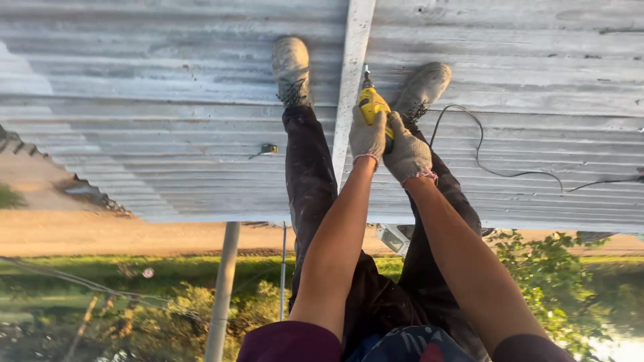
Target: Fastening a white flashing strip to a corrugated metal roof using a power drill.
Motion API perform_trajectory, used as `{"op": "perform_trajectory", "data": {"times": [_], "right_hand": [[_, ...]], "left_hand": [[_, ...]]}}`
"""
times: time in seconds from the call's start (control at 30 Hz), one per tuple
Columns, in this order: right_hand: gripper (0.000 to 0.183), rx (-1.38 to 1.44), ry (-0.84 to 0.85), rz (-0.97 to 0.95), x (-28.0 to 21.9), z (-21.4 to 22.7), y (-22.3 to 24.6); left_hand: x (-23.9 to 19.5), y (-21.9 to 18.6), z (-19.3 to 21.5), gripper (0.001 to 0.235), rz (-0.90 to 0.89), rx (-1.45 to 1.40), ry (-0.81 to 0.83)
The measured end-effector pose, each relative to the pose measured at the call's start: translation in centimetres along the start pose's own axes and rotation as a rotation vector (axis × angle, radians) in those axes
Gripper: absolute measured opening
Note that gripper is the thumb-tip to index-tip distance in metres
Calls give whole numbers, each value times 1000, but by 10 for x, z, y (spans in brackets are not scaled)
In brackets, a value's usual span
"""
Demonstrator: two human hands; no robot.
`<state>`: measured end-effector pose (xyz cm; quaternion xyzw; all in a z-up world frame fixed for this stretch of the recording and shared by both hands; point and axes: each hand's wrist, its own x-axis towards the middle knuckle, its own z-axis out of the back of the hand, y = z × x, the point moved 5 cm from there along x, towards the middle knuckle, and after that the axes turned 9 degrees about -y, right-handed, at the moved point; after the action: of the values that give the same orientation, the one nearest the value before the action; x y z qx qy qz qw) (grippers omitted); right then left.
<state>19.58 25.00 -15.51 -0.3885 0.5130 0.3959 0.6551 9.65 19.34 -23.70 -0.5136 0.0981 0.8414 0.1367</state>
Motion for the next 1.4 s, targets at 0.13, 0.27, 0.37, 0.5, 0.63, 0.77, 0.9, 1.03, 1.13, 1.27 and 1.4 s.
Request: {"op": "perform_trajectory", "data": {"times": [0.13, 0.27, 0.37, 0.5, 0.63, 0.77, 0.9, 1.03, 1.13, 1.27, 1.4], "right_hand": [[80, -5, -46, 36, 6, -15, -12], [79, -35, -107, 105, -4, -8, -3], [81, -38, -78, 95, -5, -7, 0], [84, 3, -25, 66, -2, -12, -1], [86, 11, -39, 83, -2, -12, -1], [89, -43, -32, 84, 2, -15, -2], [88, -17, -11, 74, 12, -27, -9], [85, -129, -3, 80, 0, -17, 1], [84, -144, -23, 57, 2, -16, -4], [74, -115, -26, 51, 13, 0, 5], [75, -52, -49, 66, 6, -15, -1]], "left_hand": [[-2, -1, 7, 88, 13, 50, 75], [4, 3, 10, 87, -2, 65, 73], [0, -3, 18, 88, -6, 82, 91], [5, -3, 20, 90, -33, 95, 115], [4, -4, 17, 88, -38, 54, 123], [-1, -6, 21, 90, -29, 64, 137], [-2, -9, 23, 90, 8, 100, 124], [-13, -10, 33, 89, 24, 34, 106], [-26, -29, 39, 91, -14, 36, 122], [-8, -38, 32, 85, -73, 39, 115], [-16, -23, 32, 99, -30, 40, 147]]}}
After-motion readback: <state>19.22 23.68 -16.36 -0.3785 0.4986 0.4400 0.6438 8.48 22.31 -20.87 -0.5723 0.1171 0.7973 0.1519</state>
